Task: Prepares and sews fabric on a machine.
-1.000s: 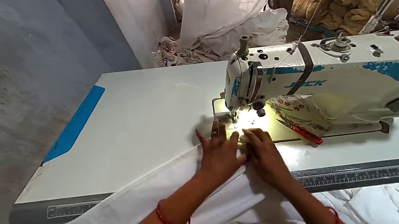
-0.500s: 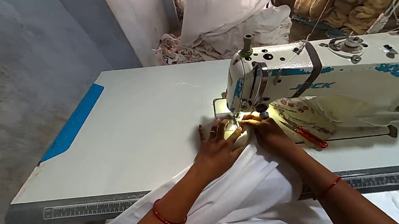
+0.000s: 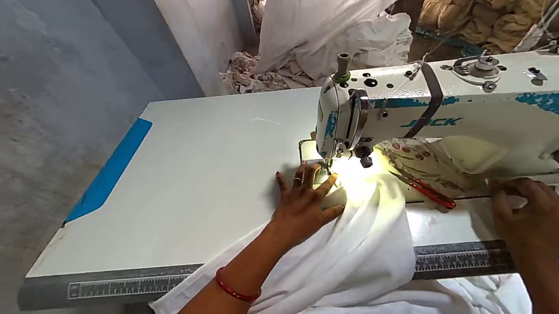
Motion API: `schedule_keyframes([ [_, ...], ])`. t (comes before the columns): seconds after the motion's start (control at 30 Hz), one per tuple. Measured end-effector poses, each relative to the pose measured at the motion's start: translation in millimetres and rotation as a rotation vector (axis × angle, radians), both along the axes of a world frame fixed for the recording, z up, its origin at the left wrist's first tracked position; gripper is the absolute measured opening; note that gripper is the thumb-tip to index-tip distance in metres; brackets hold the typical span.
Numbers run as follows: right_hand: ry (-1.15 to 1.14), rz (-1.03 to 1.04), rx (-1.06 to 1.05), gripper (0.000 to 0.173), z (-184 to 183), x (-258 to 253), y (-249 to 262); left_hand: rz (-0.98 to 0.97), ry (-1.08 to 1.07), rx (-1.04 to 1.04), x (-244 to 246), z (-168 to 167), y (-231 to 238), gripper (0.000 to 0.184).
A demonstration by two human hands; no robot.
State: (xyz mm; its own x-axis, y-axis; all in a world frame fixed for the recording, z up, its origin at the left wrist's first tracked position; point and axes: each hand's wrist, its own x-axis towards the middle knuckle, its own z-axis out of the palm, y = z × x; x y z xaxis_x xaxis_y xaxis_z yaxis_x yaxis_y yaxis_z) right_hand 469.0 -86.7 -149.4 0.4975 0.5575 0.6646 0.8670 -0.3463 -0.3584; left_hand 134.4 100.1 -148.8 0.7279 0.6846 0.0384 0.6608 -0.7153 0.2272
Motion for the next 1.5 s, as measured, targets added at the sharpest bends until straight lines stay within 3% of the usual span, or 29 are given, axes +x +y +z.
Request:
schedule_keyframes([
  [0.13, 0.012, 0.0, -0.068, 0.033, 8.2, -2.9, -4.2, 0.011, 0.004, -0.048, -1.8, -1.1, -13.1, 0.072],
  [0.23, 0.035, 0.031, -0.018, 0.03, 28.6, -48.1, 4.4, 0.032, 0.038, -0.048, -1.6, 1.3, -16.3, 0.076],
  [0.33, -0.037, 0.379, 0.018, 0.025, 25.3, -112.7, 42.9, 0.017, 0.023, -0.022, -1.0, -1.4, -9.6, 0.079],
  [0.4, -0.052, 0.634, -0.094, 0.028, 16.5, -141.1, 79.1, 0.0, 0.009, -0.014, -0.8, -0.7, -4.6, 0.077],
  [0.5, -0.14, 0.76, -0.313, 0.031, -3.8, -147.3, 113.6, -0.014, -0.008, -0.017, -5.5, -2.3, -5.5, 0.069],
  [0.77, -0.168, 0.768, -0.342, 0.041, -14.4, -141.4, 114.3, -0.053, 0.032, -0.003, -10.8, -2.3, -7.8, 0.069],
  [1.2, -0.107, 0.769, -0.289, 0.036, -18.8, -140.0, 122.8, -0.078, -0.032, -0.007, -6.2, -1.9, 16.8, 0.069],
  [1.37, -0.119, 0.645, -0.31, 0.036, -19.5, -145.6, 121.1, 0.044, -0.03, 0.066, -9.6, -1.0, -9.0, 0.064],
  [1.43, -0.016, 0.519, -0.366, 0.039, -11.3, -149.1, 112.5, 0.128, 0.038, -0.113, -35.6, 30.3, -41.7, 0.067],
  [1.5, 0.247, 0.509, -0.43, 0.046, 12.5, -150.4, 90.9, 0.085, 0.096, -0.5, -115.6, 69.4, -51.5, 0.067],
])
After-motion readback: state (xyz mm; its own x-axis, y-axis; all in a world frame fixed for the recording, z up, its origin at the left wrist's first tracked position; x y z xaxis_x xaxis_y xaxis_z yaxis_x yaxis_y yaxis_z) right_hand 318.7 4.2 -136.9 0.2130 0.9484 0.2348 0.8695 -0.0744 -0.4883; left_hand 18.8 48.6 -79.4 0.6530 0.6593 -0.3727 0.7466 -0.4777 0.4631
